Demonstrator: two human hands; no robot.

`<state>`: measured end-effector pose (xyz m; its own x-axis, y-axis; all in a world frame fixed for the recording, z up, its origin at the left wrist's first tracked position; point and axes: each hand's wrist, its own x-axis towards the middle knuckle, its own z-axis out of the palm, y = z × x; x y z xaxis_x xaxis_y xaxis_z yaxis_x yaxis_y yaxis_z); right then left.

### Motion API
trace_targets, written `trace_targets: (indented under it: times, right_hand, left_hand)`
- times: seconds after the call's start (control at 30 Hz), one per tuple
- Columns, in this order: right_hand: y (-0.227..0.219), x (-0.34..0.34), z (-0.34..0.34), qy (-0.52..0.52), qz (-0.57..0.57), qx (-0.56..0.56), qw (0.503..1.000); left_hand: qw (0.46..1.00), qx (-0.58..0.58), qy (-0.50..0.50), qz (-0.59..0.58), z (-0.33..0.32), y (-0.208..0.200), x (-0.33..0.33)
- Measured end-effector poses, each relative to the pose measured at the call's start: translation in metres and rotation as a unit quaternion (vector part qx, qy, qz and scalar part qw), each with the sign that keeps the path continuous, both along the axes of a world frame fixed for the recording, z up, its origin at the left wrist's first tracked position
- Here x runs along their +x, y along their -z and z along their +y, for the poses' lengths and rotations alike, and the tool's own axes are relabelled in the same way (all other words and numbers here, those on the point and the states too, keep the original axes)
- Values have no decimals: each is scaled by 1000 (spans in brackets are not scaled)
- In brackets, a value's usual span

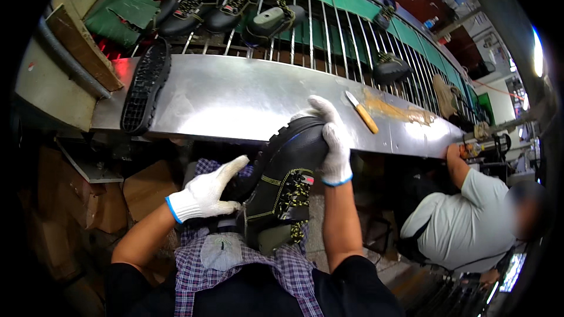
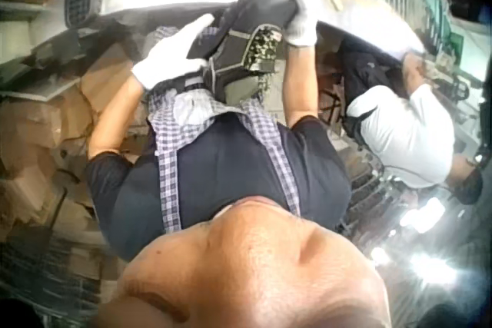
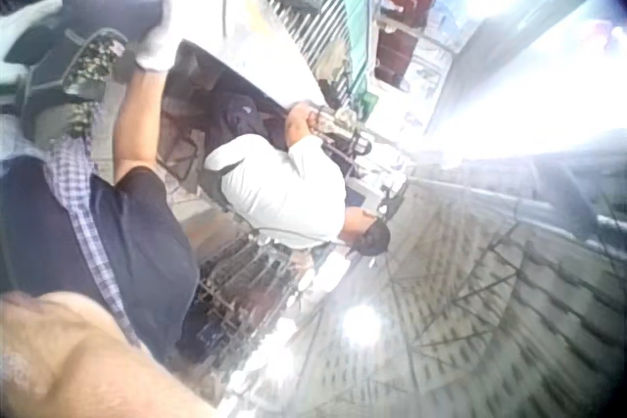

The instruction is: The person takes shoe soles and uppers from a conveyor, applies adhesive with a brush, and presses the soles onto the uppers by hand. They use a knife to scrape the edges and place the shoes on a rack.

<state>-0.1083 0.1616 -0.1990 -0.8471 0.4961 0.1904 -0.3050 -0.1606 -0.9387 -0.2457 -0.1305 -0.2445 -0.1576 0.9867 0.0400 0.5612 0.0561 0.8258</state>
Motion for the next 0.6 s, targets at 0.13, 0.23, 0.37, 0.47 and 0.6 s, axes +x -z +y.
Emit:
trace_targets:
  times: [0.13, 0.23, 0.37, 0.47, 0.6]
  right_hand:
    - [19, -8, -5, -47, 16, -20, 999]
    - [6, -10, -5, -60, 28, 49, 997]
    - [-25, -7, -17, -83, -18, -32, 996]
    - [-14, 6, 5, -87, -22, 2, 996]
    - [-3, 16, 12, -67, -61, 48, 995]
  left_hand:
    - [989, 112, -51, -83, 22, -17, 5]
    - [974, 116, -30, -192, 54, -55, -13]
    - [861, 130, 69, -487, 83, -34, -48]
    - [922, 75, 18, -380, 68, -46, -14]
    - [974, 106, -1, -199, 54, -48, 11]
